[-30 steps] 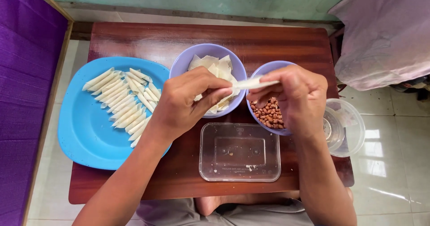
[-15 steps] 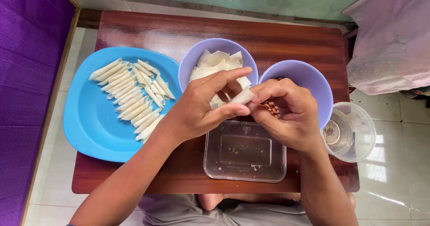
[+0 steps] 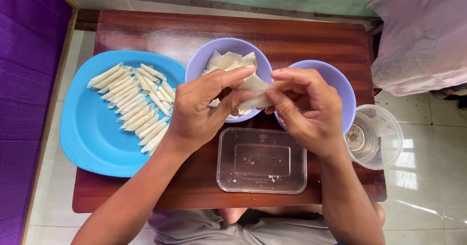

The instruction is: Peeling garlic cloves and wrapping them with peanuts into small snack rolls.

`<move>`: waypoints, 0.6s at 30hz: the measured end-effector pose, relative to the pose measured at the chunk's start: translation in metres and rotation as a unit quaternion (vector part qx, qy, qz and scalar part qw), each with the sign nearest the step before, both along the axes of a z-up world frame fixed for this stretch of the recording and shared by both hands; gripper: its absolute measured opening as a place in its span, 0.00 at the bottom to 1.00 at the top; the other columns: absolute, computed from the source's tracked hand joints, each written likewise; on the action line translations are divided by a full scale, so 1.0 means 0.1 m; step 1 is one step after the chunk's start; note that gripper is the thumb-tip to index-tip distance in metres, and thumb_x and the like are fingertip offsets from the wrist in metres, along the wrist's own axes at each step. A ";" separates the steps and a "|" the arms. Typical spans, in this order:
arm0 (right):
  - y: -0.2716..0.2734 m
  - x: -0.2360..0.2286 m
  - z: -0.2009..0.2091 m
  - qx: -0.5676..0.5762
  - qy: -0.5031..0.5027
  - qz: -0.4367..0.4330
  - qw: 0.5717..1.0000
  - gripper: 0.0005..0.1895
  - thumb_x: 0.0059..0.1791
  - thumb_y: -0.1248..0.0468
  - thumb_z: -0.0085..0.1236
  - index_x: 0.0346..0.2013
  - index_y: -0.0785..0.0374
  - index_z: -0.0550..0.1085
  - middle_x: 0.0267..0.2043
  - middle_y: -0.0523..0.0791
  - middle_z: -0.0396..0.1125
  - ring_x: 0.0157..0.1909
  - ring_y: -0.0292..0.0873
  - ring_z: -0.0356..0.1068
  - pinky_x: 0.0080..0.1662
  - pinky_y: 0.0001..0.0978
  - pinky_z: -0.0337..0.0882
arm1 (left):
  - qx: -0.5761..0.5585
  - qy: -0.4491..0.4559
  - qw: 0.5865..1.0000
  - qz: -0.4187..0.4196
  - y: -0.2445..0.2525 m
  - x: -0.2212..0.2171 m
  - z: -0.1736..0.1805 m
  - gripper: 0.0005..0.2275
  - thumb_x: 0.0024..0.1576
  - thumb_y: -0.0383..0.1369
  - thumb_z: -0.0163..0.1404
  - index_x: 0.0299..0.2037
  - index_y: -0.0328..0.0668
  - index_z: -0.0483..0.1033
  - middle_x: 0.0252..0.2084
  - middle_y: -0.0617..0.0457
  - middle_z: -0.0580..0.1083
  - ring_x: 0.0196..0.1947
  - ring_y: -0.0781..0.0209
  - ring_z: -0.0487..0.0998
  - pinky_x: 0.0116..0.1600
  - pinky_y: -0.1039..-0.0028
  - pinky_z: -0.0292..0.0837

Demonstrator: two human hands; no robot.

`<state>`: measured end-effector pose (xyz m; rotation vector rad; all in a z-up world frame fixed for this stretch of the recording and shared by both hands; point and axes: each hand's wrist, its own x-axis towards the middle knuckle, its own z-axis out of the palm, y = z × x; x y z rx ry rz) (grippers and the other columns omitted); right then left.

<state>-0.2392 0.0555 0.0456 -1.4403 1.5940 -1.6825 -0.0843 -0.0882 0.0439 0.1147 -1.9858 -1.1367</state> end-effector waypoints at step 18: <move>-0.01 0.04 0.08 0.039 0.060 -0.028 0.997 0.10 0.51 0.79 0.58 0.47 0.71 0.75 0.37 0.45 0.73 0.33 0.32 0.67 0.36 0.20 0.68 | -0.009 -0.016 1.000 0.018 0.00 -0.01 0.03 0.07 0.53 0.20 0.62 0.40 0.32 0.81 0.34 0.50 0.79 0.28 0.66 0.73 0.34 0.79 0.69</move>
